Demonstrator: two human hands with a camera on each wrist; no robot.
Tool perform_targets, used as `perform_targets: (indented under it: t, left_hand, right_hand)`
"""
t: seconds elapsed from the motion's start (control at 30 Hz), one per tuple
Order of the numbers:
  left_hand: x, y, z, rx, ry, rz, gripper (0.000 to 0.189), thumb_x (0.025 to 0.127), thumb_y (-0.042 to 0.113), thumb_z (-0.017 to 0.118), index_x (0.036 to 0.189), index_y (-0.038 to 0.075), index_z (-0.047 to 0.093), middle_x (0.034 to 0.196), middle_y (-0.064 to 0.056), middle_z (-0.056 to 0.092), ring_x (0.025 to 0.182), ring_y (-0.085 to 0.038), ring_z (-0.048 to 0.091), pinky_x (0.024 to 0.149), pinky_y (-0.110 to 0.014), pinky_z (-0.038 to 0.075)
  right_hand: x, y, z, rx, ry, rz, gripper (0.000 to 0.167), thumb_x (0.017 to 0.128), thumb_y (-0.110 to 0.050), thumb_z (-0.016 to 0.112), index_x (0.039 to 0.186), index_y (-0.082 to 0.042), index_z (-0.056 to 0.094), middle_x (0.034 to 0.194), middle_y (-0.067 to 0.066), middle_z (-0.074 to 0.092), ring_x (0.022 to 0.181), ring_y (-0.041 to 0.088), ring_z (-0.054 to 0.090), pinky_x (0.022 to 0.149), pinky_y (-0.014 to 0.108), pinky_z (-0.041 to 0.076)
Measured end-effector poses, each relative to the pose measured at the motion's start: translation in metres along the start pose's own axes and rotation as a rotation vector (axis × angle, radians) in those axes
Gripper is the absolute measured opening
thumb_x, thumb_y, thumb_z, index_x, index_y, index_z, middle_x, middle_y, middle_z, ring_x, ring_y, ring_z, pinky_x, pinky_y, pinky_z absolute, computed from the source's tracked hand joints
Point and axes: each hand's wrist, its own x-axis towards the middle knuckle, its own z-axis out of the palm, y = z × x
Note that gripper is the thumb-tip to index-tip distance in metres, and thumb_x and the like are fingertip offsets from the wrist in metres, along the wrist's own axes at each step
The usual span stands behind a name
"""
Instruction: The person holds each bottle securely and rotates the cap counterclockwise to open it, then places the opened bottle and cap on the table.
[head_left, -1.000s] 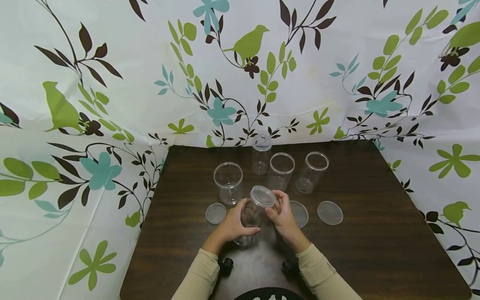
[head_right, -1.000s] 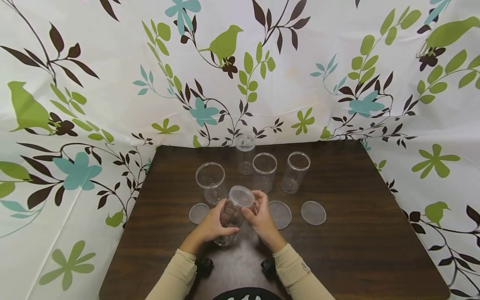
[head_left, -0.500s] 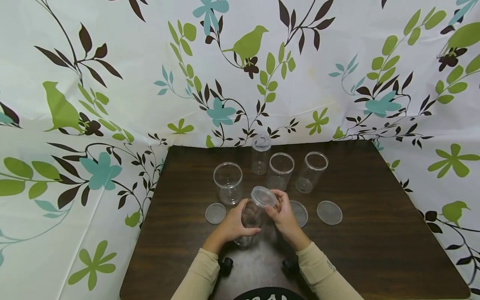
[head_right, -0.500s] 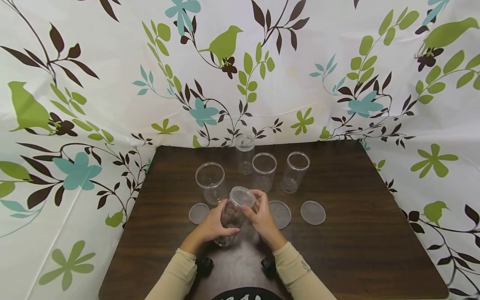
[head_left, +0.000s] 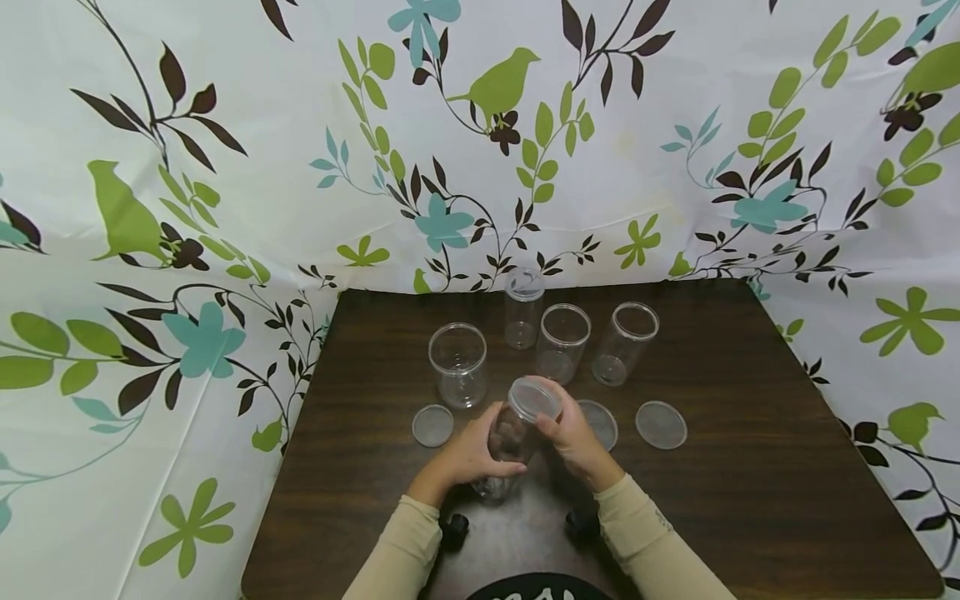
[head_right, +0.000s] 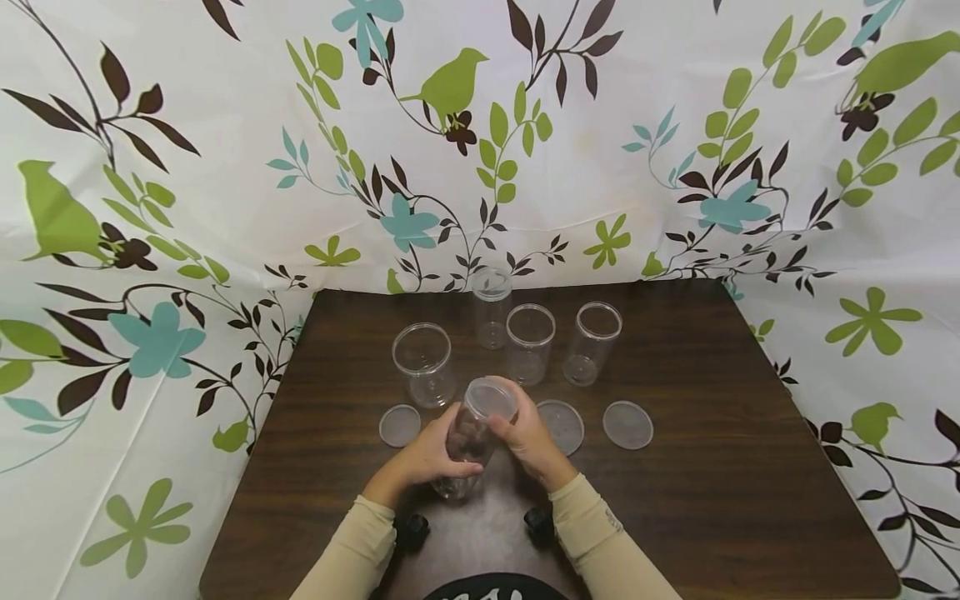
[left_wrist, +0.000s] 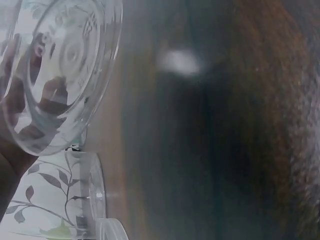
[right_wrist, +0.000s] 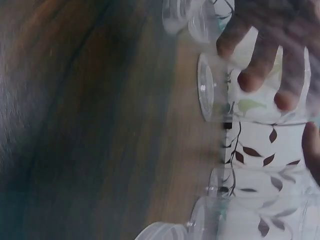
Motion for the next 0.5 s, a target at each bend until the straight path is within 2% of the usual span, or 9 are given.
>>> perform_targets:
  t: [0.13, 0.2, 0.27, 0.37, 0.5]
  left_hand:
    - [-0.001, 0.002, 0.0, -0.028, -0.044, -0.002, 0.082, 0.077, 0.021, 0.09, 0.143, 0.014, 0.042, 0.119, -0.002, 0.066, 0.107, -0.015, 0.066, 0.094, -0.034, 0.052]
    - [-0.001, 0.003, 0.0, -0.037, -0.067, -0.014, 0.086, 0.077, 0.022, 0.09, 0.147, 0.013, 0.04, 0.119, 0.001, 0.065, 0.106, -0.011, 0.065, 0.095, -0.031, 0.051]
    - [-0.001, 0.004, 0.0, -0.074, -0.099, -0.012, 0.087, 0.079, 0.02, 0.088, 0.149, 0.01, 0.037, 0.12, -0.001, 0.065, 0.105, -0.011, 0.064, 0.094, -0.031, 0.051]
    - [-0.001, 0.004, -0.001, -0.147, -0.129, 0.0, 0.084, 0.081, 0.015, 0.085, 0.149, 0.007, 0.035, 0.121, -0.007, 0.064, 0.105, -0.013, 0.064, 0.093, -0.032, 0.052]
    - [0.0, 0.002, -0.002, -0.235, -0.124, 0.027, 0.075, 0.082, 0.008, 0.083, 0.143, 0.005, 0.039, 0.121, -0.013, 0.063, 0.103, -0.017, 0.065, 0.089, -0.033, 0.055]
  right_hand:
    - [0.006, 0.001, -0.012, 0.08, -0.183, -0.005, 0.092, 0.089, -0.052, 0.074, 0.143, 0.014, 0.04, 0.135, 0.003, 0.062, 0.123, 0.016, 0.058, 0.103, 0.027, 0.045]
    - [0.009, 0.002, -0.018, 0.129, -0.275, 0.001, 0.09, 0.09, -0.052, 0.073, 0.146, 0.011, 0.039, 0.14, 0.007, 0.06, 0.128, 0.019, 0.056, 0.106, 0.029, 0.044]
    - [0.012, 0.002, -0.023, 0.152, -0.344, 0.0, 0.091, 0.092, -0.052, 0.071, 0.149, 0.008, 0.036, 0.144, 0.011, 0.056, 0.132, 0.021, 0.054, 0.108, 0.031, 0.042]
    - [0.015, 0.001, -0.027, 0.171, -0.409, -0.003, 0.097, 0.093, -0.054, 0.067, 0.157, 0.004, 0.025, 0.152, 0.017, 0.047, 0.136, 0.023, 0.049, 0.109, 0.033, 0.042]
    - [0.015, 0.001, -0.027, 0.155, -0.392, 0.008, 0.106, 0.093, -0.057, 0.066, 0.161, -0.001, 0.009, 0.156, 0.017, 0.04, 0.139, 0.021, 0.046, 0.11, 0.032, 0.041]
